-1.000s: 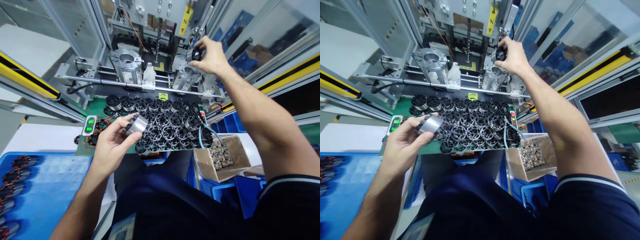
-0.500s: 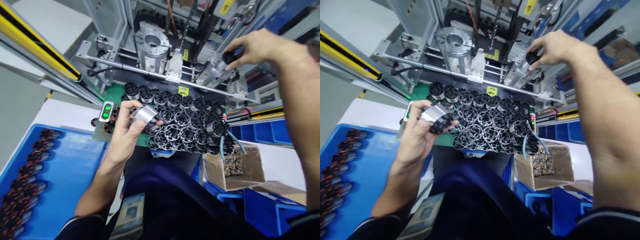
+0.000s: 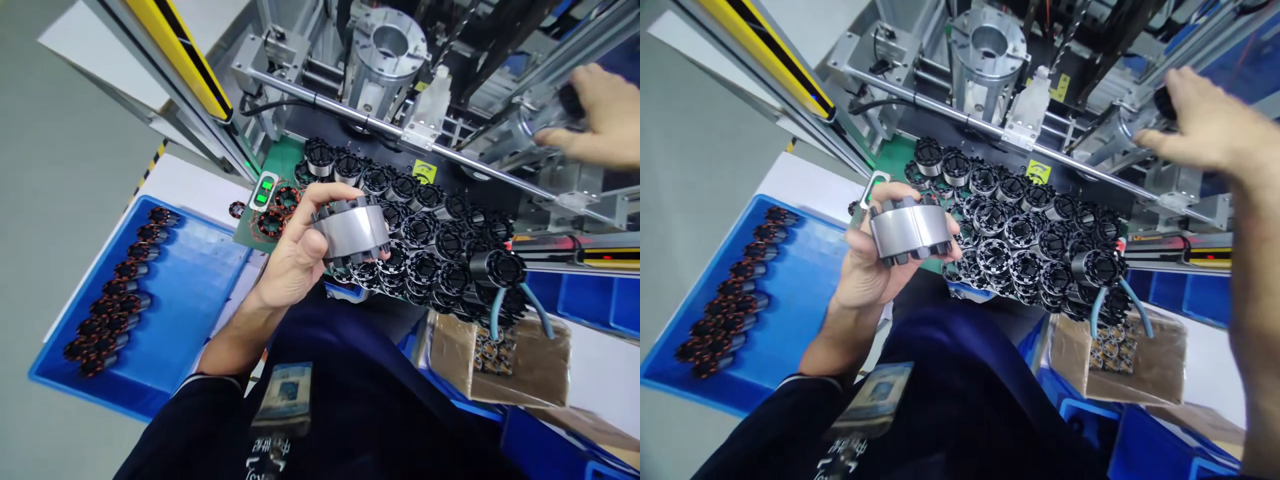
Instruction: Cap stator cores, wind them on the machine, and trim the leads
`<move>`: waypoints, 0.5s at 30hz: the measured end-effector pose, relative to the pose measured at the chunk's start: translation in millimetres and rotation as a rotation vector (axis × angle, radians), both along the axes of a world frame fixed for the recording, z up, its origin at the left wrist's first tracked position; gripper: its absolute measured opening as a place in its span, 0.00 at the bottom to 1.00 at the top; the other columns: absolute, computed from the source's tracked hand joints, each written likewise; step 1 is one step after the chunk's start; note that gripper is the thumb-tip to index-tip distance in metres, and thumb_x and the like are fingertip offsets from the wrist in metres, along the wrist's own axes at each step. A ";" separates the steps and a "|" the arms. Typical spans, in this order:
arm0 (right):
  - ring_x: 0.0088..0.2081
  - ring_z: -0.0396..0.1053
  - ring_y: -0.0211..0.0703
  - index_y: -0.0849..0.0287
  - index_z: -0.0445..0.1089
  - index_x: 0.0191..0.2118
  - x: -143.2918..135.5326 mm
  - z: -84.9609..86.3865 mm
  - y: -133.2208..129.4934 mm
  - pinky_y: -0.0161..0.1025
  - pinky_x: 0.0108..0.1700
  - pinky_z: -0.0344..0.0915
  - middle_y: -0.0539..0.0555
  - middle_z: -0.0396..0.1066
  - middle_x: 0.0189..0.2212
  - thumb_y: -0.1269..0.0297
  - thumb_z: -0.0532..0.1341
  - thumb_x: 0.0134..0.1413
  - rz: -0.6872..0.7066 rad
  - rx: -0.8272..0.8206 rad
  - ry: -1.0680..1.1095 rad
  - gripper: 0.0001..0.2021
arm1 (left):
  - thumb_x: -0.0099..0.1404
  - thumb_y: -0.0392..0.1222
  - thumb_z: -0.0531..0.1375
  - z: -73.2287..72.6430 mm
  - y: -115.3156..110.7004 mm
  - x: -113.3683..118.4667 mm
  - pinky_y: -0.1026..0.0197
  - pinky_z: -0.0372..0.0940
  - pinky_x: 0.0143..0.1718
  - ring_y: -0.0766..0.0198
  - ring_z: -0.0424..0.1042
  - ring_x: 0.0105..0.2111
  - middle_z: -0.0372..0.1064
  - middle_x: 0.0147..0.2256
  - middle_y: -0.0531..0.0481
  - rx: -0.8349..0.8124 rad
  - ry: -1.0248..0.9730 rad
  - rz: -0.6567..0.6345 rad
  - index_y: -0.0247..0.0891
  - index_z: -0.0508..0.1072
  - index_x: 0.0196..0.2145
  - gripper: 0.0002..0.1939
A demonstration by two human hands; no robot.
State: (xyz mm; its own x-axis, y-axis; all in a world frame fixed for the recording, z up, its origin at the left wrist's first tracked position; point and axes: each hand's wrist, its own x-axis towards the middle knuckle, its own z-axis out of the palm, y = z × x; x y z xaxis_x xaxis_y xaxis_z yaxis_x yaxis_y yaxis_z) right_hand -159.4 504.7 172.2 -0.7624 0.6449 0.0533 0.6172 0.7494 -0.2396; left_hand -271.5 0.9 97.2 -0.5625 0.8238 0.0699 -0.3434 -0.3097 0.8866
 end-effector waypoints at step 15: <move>0.46 0.87 0.47 0.45 0.78 0.76 -9.3 34.4 -227.1 0.46 0.47 0.85 0.59 0.88 0.61 0.44 0.73 0.74 0.848 -0.994 0.080 0.31 | 0.57 0.85 0.76 -13.8 7.2 5.2 0.43 0.86 0.42 0.40 0.91 0.45 0.87 0.55 0.41 -0.005 -0.205 -0.312 0.58 0.62 0.80 0.63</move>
State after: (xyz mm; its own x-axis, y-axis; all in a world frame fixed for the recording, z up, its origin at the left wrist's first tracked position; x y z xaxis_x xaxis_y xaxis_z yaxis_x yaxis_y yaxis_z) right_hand -168.7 277.6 206.6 -0.9650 -0.2420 -0.1008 0.0019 0.3780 -0.9258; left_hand -266.3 8.1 83.4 -0.2859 0.9580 -0.0226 -0.5910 -0.1577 0.7911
